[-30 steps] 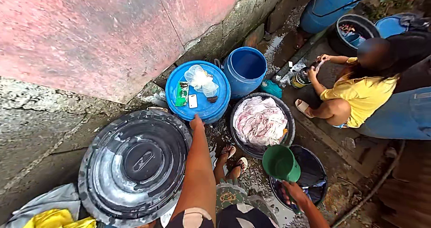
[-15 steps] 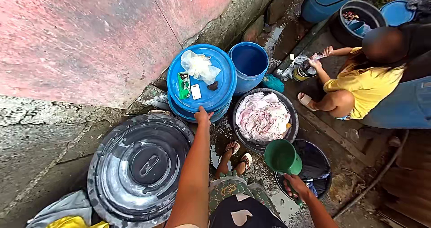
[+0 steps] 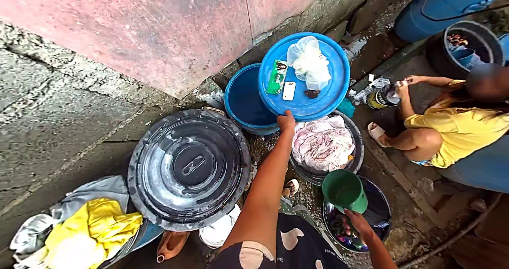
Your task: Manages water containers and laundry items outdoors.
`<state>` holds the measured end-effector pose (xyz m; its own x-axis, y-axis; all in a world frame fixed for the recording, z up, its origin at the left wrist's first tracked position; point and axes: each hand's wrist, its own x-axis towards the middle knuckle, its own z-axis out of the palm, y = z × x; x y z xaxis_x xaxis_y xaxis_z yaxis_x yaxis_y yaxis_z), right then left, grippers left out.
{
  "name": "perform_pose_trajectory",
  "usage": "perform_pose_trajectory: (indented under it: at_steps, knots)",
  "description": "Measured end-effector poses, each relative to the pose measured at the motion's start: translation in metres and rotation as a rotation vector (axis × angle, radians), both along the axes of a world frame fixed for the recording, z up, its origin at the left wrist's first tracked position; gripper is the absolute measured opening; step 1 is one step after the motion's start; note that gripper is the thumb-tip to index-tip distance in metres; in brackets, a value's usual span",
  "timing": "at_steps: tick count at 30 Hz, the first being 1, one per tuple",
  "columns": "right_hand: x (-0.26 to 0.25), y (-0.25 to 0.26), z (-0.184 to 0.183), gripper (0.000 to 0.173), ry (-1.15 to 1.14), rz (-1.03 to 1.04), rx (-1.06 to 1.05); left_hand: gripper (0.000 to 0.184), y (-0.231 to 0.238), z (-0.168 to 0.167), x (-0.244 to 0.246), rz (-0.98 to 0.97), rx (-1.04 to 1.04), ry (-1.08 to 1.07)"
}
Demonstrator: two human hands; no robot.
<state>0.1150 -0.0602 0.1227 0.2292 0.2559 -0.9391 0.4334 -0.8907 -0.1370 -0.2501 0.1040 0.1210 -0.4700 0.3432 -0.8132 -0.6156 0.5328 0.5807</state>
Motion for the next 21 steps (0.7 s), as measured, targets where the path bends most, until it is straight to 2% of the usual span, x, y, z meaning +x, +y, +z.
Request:
perform_pose_trajectory:
  at_steps: [3, 9, 16, 19, 21]
  knots:
    - [0.003, -0.001, -0.001, 0.027, 0.006, -0.02, 0.02, 0.054, -0.017, -0.004, -0.012, 0.036, -0.054, 0.016]
    - [0.001, -0.013, -0.003, 0.028, 0.001, -0.04, 0.005, 0.05, -0.061, -0.038, -0.058, 0.074, -0.209, 0.161]
    - [0.009, -0.038, -0.003, 0.025, 0.034, -0.113, -0.041, 0.051, -0.066, -0.07, -0.068, 0.032, -0.313, 0.185]
    - [0.014, -0.045, -0.001, 0.027, 0.035, -0.134, -0.047, 0.053, -0.066, -0.078, -0.073, 0.027, -0.276, 0.202]
    - [0.016, -0.054, 0.004, 0.032, 0.048, -0.124, -0.039, 0.056, -0.077, -0.082, -0.077, 0.016, -0.16, 0.185]
